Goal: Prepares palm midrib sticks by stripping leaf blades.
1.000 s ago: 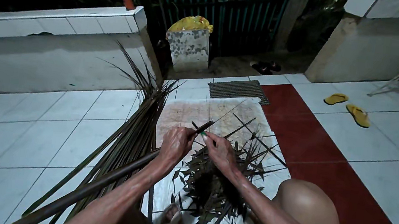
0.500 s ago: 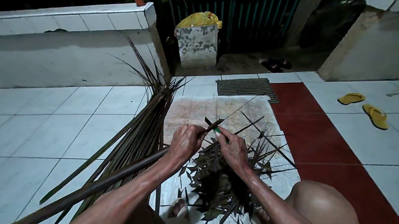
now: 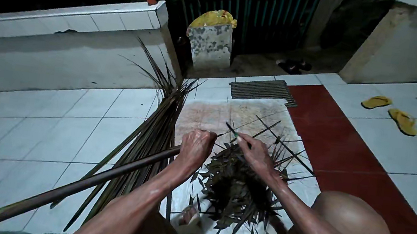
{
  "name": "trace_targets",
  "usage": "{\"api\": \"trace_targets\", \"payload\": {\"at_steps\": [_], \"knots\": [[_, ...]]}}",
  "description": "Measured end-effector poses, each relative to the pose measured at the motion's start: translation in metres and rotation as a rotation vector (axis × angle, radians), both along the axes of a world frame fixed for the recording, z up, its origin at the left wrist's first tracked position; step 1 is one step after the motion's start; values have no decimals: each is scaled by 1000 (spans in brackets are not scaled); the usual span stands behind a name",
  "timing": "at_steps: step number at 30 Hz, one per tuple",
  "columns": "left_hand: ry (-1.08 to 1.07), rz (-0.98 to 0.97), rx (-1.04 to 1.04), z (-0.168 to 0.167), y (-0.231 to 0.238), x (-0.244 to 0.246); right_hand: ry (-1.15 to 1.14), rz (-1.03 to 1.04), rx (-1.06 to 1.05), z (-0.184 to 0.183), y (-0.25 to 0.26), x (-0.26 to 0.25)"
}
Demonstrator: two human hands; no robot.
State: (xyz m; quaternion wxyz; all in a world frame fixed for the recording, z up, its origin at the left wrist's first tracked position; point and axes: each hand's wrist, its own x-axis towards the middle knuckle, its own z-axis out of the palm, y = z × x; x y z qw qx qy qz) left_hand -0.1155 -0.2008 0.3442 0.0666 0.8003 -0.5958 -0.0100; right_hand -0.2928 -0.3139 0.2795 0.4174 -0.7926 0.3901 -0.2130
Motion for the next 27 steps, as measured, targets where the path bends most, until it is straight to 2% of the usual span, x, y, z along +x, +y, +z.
{"api": "trace_targets", "payload": {"at_steps": [4, 9, 15, 27], "knots": [[-79, -36, -18, -2, -1, -4, 22, 105, 28, 2, 2, 4], [-90, -43, 6, -2, -4, -6, 67, 37, 5, 7, 3, 4], [-138, -53, -58, -6, -5, -9, 73, -26, -38, 5, 5, 4], [-128, -88, -65, -6, 1, -8, 82, -120, 49, -5, -17, 2]]}}
